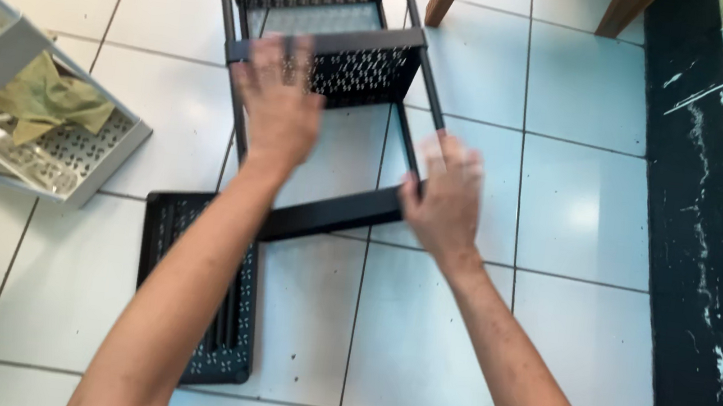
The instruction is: The person disassembles a black perforated metal shelving unit by hand. They remove trays and legs one by one, placing the parts on the tiled floor. The unit is taken apart into separate trays and leg pieces.
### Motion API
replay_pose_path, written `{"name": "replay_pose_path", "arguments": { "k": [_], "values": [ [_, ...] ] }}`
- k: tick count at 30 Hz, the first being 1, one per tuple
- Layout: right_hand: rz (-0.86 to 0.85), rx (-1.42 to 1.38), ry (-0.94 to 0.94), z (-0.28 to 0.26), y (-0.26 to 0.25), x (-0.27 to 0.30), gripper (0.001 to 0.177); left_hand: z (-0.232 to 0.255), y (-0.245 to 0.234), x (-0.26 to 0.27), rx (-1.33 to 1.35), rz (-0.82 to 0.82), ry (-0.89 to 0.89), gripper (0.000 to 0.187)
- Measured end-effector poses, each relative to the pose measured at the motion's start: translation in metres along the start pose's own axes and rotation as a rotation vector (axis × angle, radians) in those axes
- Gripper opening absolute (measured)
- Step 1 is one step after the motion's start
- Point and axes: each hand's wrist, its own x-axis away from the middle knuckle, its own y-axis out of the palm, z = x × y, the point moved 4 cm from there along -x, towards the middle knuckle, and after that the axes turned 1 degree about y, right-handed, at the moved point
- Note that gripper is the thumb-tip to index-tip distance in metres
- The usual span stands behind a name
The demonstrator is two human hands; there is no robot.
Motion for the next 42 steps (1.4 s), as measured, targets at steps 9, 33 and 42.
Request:
{"name": "replay_pose_path", "arguments": {
  "k": [9,33,42],
  "values": [
    [-0.55,-0.313,-0.011,-0.012,0.006,-0.018,0.068,0.136,0.062,-0.091,0.043,-0.166,-0.021,0.103],
    [-0.156,-0.292,-0.015,-0.001,0.039,0.018,0.032,0.15,0.099,-0.102,-0.01,-0.197,-0.066,0.084],
    [-0.194,-0.216,-0.002,-0.015,0.025,0.017,0.031,0.146,0.093,-0.091,0.039,-0.205,-0.057,0.082]
  ]
}}
